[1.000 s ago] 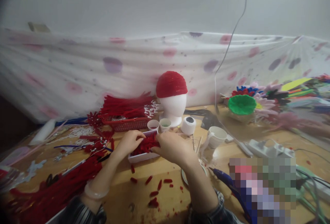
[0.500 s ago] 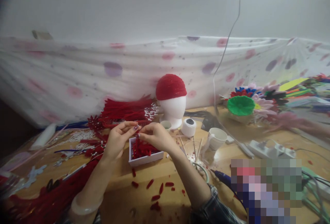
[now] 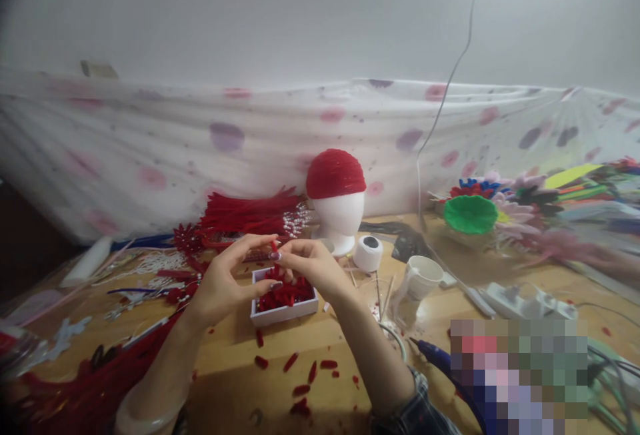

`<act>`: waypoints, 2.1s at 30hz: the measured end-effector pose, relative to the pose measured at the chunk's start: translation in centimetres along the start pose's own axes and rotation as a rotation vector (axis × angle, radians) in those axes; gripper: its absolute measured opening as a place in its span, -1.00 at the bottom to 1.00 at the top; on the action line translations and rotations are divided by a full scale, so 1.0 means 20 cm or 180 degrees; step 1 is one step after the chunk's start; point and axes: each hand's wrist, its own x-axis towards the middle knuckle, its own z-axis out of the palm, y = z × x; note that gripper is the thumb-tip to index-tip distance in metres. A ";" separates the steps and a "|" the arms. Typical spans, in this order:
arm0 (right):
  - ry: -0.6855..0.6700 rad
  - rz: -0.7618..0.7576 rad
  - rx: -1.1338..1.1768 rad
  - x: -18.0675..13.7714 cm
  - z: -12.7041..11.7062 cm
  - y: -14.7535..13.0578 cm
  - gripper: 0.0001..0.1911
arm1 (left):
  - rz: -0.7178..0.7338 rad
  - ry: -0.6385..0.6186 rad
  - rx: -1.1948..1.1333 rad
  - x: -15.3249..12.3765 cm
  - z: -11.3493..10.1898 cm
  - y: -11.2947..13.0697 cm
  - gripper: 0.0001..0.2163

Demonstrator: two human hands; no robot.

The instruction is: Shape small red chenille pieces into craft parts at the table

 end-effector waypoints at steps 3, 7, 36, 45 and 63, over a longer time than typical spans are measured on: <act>0.0053 -0.0008 0.0063 -0.01 -0.01 -0.01 -0.69 | 0.0127 0.0059 -0.0279 0.01 -0.01 0.00 -0.57; -0.0027 -0.0159 0.0036 -0.02 0.01 -0.02 -0.69 | 0.0135 0.0463 -0.0906 0.03 -0.01 0.00 -0.84; 0.0197 -0.1899 -0.2135 -0.15 0.07 -0.08 -0.77 | 0.0298 0.0195 -0.0798 0.01 -0.03 0.03 -0.89; 0.0206 -0.2182 -0.2285 -0.17 0.09 -0.10 -0.63 | 0.0995 0.0481 -0.0311 0.00 0.00 0.04 -0.97; 0.0051 -0.2921 -0.2205 -0.23 0.15 -0.16 -0.63 | 0.1691 0.0480 -0.0664 -0.06 0.05 0.12 -0.96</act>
